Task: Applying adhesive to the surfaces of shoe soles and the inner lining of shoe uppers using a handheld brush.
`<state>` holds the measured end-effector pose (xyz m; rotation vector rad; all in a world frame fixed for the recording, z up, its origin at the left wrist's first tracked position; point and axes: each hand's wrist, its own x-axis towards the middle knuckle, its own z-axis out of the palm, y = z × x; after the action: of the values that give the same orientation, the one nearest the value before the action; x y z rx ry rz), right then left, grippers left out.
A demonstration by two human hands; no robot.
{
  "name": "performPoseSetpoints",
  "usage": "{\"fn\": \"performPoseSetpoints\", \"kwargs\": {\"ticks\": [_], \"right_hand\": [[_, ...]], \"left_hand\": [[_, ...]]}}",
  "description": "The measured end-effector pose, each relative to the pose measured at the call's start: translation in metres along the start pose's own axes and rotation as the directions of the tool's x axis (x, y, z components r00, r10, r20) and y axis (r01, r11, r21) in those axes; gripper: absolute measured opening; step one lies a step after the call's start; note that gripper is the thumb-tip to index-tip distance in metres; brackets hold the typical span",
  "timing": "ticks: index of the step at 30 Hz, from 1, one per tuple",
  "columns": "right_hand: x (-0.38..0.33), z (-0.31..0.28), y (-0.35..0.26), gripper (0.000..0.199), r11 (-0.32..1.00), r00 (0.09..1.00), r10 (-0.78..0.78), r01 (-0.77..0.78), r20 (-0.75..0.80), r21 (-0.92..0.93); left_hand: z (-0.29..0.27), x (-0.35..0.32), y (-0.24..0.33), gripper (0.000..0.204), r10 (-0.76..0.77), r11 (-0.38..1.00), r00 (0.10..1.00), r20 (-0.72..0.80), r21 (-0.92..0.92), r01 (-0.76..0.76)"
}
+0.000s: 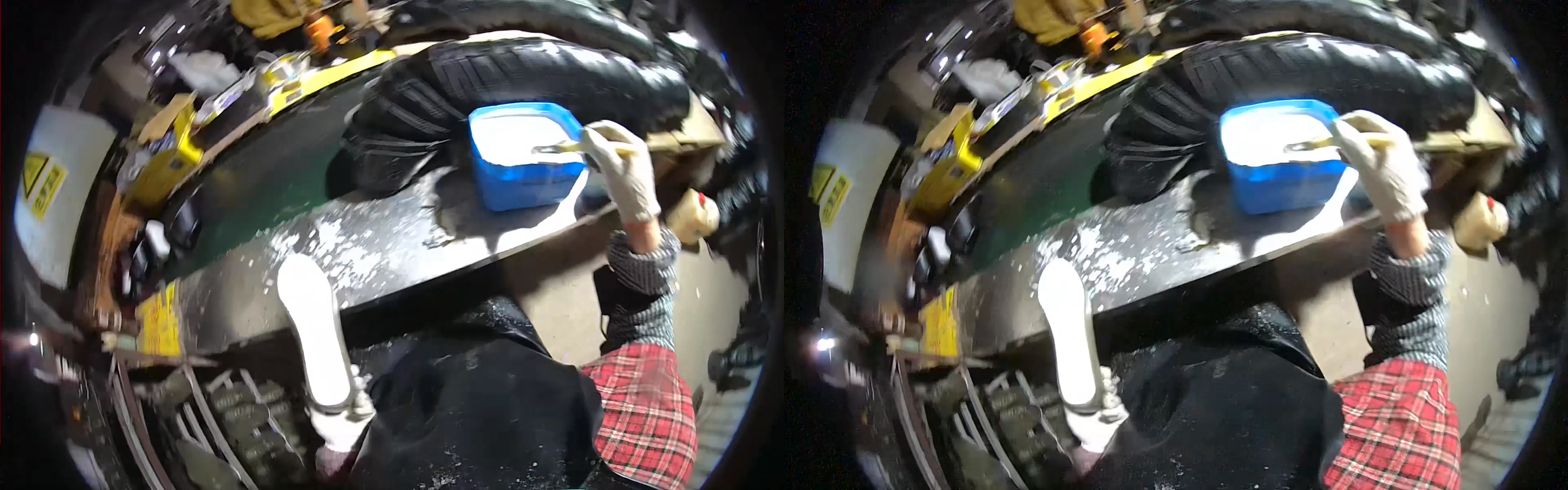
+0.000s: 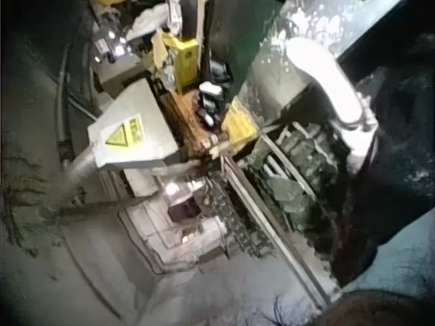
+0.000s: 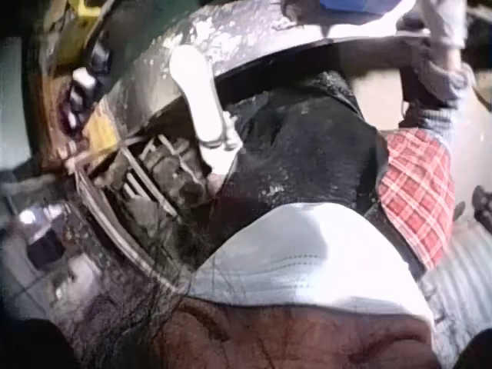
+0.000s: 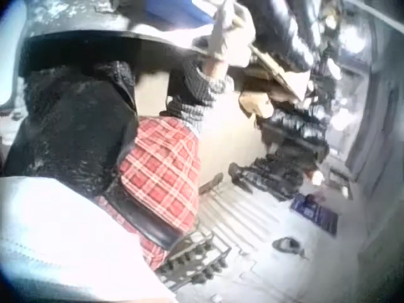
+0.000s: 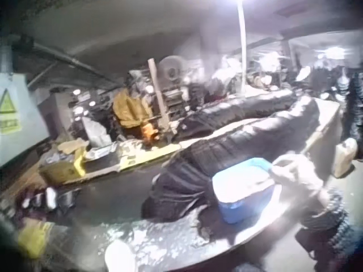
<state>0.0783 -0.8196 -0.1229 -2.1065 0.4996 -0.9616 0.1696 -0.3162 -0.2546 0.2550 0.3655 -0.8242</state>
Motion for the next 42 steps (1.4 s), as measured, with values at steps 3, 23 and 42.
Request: {"fn": "performPoseSetpoints", "kwargs": {"ticks": [3,23,42], "right_hand": [[-0.027,0.036,-0.062,0.019,0.987,0.999,-0.021,0.016,0.027,0.158],[-0.024,0.283,-0.135,0.028,0.824,0.694,-0.407,-0.001,0.594,0.566],[-0.097,0.199,-0.149,0.019,0.670,0.246,-0.729,0.073,0.638,0.738]], "left_hand": [[-0.016,0.007,0.008,0.088,-0.142,0.982,0.989,-0.038,0.123,0.146],[-0.091,0.044,0.033,0.092,-0.232,0.932,0.809,0.540,-0.114,0.343],[-0.015,0.020,0.016,0.067,0.116,0.993,0.980,0.161,0.013,-0.120]]}}
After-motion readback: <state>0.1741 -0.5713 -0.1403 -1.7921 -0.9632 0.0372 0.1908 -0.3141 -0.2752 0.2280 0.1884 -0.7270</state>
